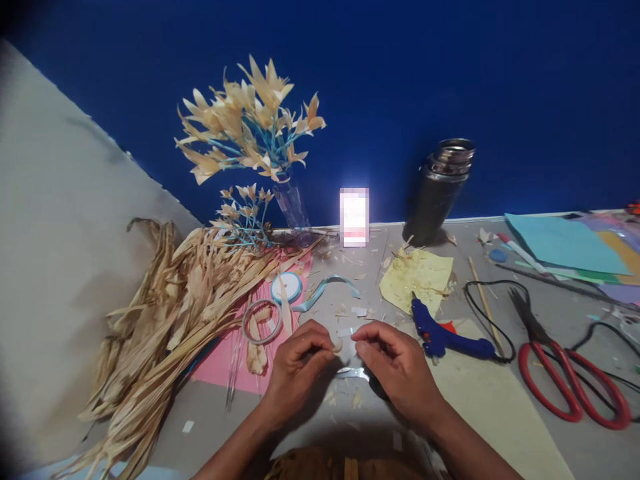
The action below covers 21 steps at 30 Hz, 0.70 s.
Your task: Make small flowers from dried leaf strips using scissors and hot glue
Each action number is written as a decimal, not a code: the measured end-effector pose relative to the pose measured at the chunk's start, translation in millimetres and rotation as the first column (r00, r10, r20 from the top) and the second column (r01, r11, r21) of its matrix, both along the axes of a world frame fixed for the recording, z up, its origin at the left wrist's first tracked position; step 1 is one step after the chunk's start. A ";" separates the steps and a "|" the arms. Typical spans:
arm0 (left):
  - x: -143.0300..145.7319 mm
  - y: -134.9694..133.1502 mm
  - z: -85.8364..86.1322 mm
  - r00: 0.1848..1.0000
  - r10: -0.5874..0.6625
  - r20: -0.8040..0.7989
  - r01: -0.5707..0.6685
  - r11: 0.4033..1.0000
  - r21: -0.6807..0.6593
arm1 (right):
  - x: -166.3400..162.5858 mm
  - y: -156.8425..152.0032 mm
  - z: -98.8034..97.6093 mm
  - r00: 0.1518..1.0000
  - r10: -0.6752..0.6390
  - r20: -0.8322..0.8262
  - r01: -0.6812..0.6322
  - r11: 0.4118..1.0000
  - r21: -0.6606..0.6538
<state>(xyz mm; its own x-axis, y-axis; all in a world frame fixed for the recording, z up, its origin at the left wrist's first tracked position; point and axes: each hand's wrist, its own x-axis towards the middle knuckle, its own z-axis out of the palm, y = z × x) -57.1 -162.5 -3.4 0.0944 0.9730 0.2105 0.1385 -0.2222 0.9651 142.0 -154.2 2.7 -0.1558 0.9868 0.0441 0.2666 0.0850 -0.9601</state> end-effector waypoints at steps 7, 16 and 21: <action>-1.3 13.8 14.4 0.968 0.156 0.195 -0.082 0.935 -0.344 | 77.9 -2.0 12.0 0.895 -0.198 0.401 0.040 0.929 0.369; 54.3 64.8 20.8 0.997 -0.064 -0.041 0.045 0.931 -0.363 | 147.4 5.8 -29.8 0.634 -0.313 0.707 -0.177 0.832 0.526; 87.6 97.2 5.3 0.853 -0.201 -0.481 0.128 0.975 -0.181 | 138.5 8.1 -41.3 0.548 -0.303 0.780 -0.197 0.859 0.472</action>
